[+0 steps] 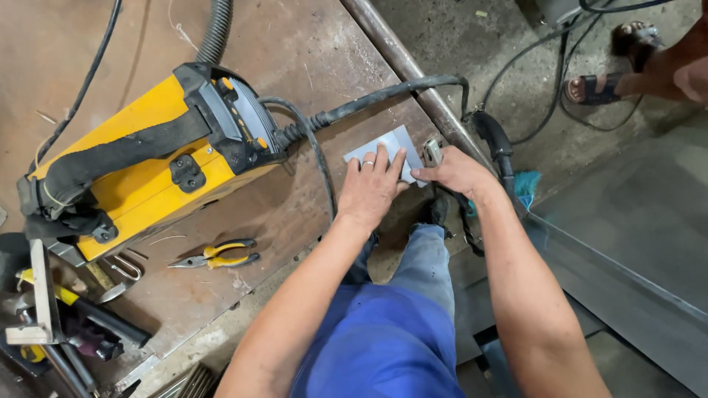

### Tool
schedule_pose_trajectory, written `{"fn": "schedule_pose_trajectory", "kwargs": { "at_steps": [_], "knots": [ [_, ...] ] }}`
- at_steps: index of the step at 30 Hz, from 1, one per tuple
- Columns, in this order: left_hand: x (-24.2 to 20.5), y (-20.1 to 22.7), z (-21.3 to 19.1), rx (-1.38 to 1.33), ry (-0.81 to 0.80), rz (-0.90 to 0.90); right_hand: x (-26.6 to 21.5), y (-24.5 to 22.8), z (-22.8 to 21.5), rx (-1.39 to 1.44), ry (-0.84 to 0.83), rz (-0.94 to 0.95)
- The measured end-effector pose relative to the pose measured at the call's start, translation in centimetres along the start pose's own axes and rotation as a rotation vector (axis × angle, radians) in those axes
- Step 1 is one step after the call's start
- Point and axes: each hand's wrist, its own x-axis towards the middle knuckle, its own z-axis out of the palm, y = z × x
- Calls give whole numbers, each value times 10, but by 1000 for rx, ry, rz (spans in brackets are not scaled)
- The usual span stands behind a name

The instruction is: The person prepares an arc welding setup on a workbench: they uncoil the welding machine cable, pick up small metal pieces and a welding electrode, adjust the machine's control knobs, trim the electrode with pliers, position a metal piece on the bench, and strike an arc to weld the piece before stepping back.

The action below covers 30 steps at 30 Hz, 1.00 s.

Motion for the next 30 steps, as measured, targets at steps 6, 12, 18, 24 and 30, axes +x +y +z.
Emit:
{"fn": "schedule_pose_trajectory", "kwargs": {
  "at_steps": [6, 12, 18, 24, 30],
  "knots": [
    [-1, -6, 3, 35, -17, 44, 4, 7, 1, 14, -4, -24],
    [-3, -5, 8, 12, -14, 48, -14, -3, 2, -5, 150, 184],
    [0, -6, 7, 47, 10, 78, -78, 14, 16, 260, 259, 177],
    [0, -6, 2, 31, -34, 93, -108, 99, 64, 784, -88, 226],
    [5, -6, -10, -17, -90, 78, -130, 115, 100, 679, -31, 126]
  ]
}}
